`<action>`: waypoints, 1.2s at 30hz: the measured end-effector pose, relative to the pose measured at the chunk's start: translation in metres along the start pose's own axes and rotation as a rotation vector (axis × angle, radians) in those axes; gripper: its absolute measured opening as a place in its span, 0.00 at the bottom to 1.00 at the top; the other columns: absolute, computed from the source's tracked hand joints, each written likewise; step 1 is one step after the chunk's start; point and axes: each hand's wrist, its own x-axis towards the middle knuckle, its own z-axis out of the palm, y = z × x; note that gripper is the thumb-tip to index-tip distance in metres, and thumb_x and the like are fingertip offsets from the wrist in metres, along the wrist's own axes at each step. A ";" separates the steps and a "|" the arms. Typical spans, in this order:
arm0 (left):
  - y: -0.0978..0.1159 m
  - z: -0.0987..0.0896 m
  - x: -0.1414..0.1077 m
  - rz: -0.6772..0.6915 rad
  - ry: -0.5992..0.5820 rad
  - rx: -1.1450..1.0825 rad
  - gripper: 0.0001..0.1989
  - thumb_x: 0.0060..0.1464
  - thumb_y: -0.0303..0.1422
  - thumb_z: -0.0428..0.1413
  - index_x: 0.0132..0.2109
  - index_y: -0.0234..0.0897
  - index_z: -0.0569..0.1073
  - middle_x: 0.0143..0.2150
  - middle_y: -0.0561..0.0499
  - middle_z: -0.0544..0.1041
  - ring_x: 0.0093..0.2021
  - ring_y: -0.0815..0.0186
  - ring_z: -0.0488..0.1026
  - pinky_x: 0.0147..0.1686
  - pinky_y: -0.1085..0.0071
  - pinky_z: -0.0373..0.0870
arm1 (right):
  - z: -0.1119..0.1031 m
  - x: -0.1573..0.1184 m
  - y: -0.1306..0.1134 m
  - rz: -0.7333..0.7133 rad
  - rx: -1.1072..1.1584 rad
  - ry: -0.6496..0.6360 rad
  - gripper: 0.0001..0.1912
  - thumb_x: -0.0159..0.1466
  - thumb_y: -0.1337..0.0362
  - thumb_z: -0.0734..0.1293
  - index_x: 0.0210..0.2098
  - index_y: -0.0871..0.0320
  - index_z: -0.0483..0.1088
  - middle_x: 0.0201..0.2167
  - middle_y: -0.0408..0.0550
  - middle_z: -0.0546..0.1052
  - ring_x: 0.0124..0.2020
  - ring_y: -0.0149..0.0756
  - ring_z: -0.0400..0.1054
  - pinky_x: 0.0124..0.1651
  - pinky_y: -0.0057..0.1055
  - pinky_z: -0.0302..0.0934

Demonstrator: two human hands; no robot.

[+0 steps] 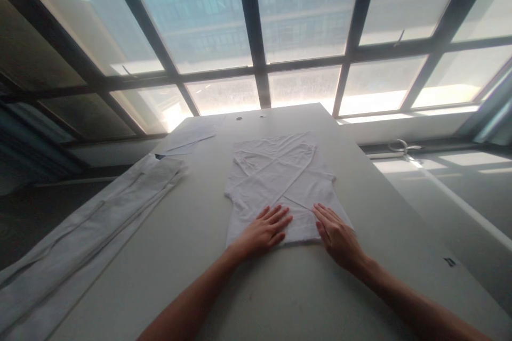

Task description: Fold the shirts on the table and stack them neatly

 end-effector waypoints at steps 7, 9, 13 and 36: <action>0.000 0.001 0.000 -0.004 -0.004 0.019 0.28 0.73 0.43 0.43 0.75 0.52 0.48 0.77 0.53 0.45 0.76 0.58 0.40 0.72 0.53 0.39 | 0.007 -0.007 -0.031 -0.369 0.202 -0.218 0.32 0.67 0.75 0.56 0.70 0.59 0.59 0.68 0.55 0.65 0.70 0.40 0.56 0.69 0.44 0.57; 0.001 0.000 0.000 -0.004 -0.004 0.023 0.28 0.73 0.43 0.43 0.75 0.53 0.48 0.77 0.53 0.45 0.76 0.58 0.41 0.72 0.54 0.39 | 0.008 -0.009 -0.036 -0.375 0.186 -0.271 0.34 0.65 0.76 0.57 0.70 0.61 0.59 0.68 0.56 0.64 0.70 0.41 0.55 0.69 0.44 0.57; 0.000 0.001 0.000 -0.005 -0.005 0.015 0.28 0.73 0.43 0.44 0.75 0.53 0.48 0.77 0.53 0.46 0.76 0.58 0.41 0.72 0.54 0.40 | 0.007 -0.006 -0.037 -0.286 0.161 -0.316 0.31 0.62 0.76 0.58 0.64 0.63 0.67 0.65 0.58 0.69 0.68 0.44 0.60 0.68 0.45 0.57; -0.002 0.007 0.000 -0.010 -0.004 0.038 0.28 0.73 0.44 0.41 0.75 0.53 0.47 0.77 0.54 0.46 0.76 0.58 0.41 0.72 0.52 0.41 | -0.005 0.002 0.003 0.041 0.289 0.115 0.14 0.69 0.69 0.60 0.47 0.55 0.76 0.47 0.52 0.79 0.50 0.41 0.73 0.54 0.39 0.68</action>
